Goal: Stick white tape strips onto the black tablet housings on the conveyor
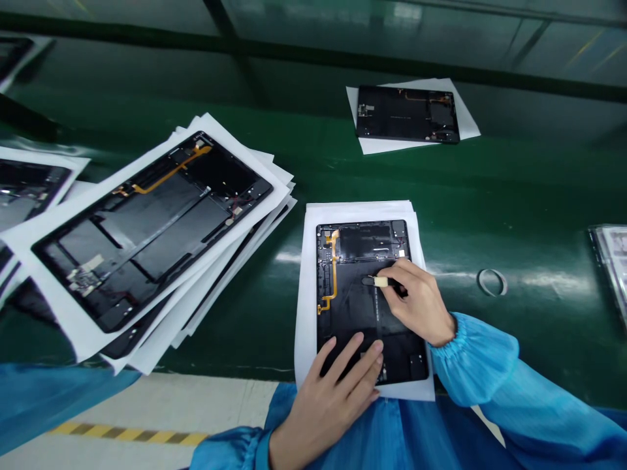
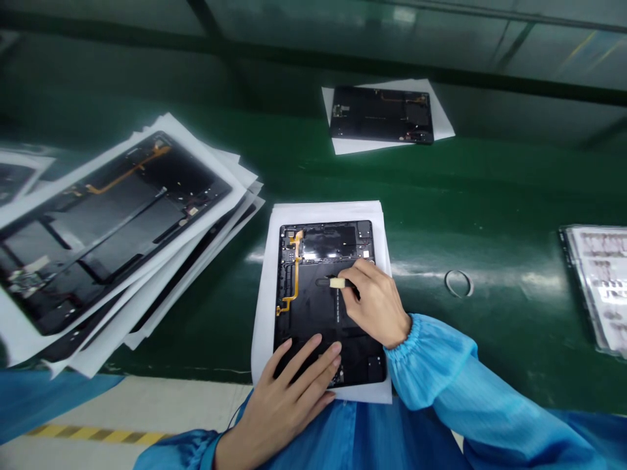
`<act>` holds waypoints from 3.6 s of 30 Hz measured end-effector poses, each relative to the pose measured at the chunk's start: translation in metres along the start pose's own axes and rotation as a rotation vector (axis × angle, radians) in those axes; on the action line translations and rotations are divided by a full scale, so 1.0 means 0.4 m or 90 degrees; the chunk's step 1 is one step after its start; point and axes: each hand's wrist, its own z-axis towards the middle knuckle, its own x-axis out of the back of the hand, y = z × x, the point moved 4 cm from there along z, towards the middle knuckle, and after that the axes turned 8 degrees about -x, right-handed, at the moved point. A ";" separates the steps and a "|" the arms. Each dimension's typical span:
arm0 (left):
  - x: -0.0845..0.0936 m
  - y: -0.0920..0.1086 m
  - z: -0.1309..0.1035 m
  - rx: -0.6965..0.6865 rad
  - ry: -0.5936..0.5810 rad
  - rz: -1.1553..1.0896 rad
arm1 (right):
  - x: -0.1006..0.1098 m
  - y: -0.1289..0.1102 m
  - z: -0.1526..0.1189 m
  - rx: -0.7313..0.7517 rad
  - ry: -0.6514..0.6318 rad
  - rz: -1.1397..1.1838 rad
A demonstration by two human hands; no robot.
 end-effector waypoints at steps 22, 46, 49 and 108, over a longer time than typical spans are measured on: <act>-0.002 -0.002 0.004 -0.009 0.018 0.017 | -0.006 0.000 0.004 -0.001 0.005 -0.017; 0.009 -0.155 0.167 -0.011 -0.065 0.102 | -0.008 0.038 0.007 -0.060 0.103 0.177; 0.013 -0.161 0.178 -0.003 -0.055 0.076 | -0.009 0.033 0.005 -0.046 0.092 0.168; 0.068 -0.253 0.014 0.551 0.249 -0.365 | 0.435 0.026 0.610 -0.066 0.485 -0.128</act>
